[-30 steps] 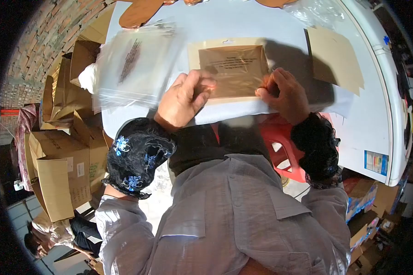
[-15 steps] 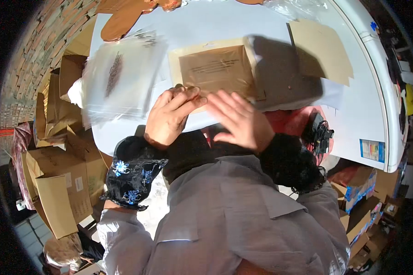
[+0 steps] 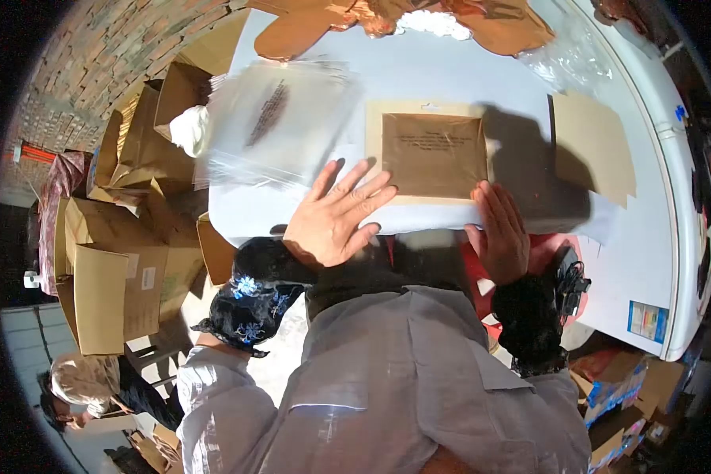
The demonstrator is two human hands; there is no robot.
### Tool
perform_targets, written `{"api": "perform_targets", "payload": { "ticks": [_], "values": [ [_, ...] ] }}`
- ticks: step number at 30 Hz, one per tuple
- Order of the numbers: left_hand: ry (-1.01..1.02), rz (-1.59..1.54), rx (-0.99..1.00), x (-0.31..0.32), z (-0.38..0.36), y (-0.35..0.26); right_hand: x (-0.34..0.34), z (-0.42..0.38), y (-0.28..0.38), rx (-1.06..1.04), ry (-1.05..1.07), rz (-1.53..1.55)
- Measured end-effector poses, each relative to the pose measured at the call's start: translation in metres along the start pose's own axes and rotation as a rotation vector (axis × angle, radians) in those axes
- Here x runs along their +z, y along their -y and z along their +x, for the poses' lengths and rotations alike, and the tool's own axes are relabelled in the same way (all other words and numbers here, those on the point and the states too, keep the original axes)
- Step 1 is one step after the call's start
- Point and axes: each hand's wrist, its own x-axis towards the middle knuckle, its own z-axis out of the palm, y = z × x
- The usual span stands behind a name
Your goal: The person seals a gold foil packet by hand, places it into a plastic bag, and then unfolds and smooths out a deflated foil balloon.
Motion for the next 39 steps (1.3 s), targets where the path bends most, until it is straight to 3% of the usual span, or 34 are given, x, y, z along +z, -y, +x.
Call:
{"api": "perform_targets", "payload": {
  "ticks": [9, 11, 14, 17, 19, 20, 22, 25, 29, 31, 32, 35, 39],
  "values": [
    [-0.113, 0.013, -0.112, 0.007, -0.022, -0.025, -0.004, -0.007, 0.003, -0.064, -0.071, -0.150],
    [-0.130, -0.015, -0.156, 0.015, -0.028, -0.017, 0.004, -0.019, -0.010, -0.031, 0.035, -0.265],
    [-0.352, -0.183, -0.209, 0.018, -0.041, -0.036, -0.010, -0.026, -0.015, 0.081, 0.260, -0.263],
    [-0.518, -0.569, -0.457, 0.005, -0.046, -0.064, -0.044, -0.007, 0.003, -0.011, 0.183, -0.205],
    [-0.499, -1.250, -0.845, -0.004, -0.037, -0.085, -0.067, 0.004, 0.019, -0.157, 0.101, -0.161],
    [-0.381, -1.696, -0.907, -0.012, -0.038, -0.082, -0.075, 0.009, 0.026, -0.233, 0.059, -0.143],
    [-0.236, -2.447, -0.814, -0.044, -0.049, -0.082, -0.086, 0.015, 0.047, -0.393, 0.018, -0.117],
    [-0.427, -2.261, -0.905, -0.073, -0.096, -0.093, -0.091, 0.019, 0.078, -0.584, -0.022, -0.089],
    [-0.686, -2.031, -0.870, -0.101, -0.166, -0.099, -0.086, 0.028, 0.097, -0.706, -0.044, -0.056],
    [-0.973, -1.789, -1.147, -0.111, -0.198, -0.096, -0.081, 0.034, 0.103, -0.728, -0.051, -0.043],
    [-1.127, -1.668, -1.158, -0.108, -0.217, -0.092, -0.083, 0.033, 0.107, -0.744, -0.068, -0.048],
    [-1.459, -1.455, -1.094, -0.075, -0.264, -0.052, -0.076, 0.042, 0.115, -0.719, -0.002, -0.034],
    [-1.560, -1.329, -1.229, 0.035, -0.343, 0.045, -0.065, 0.051, 0.133, -0.584, 0.033, 0.002]
  ]
}}
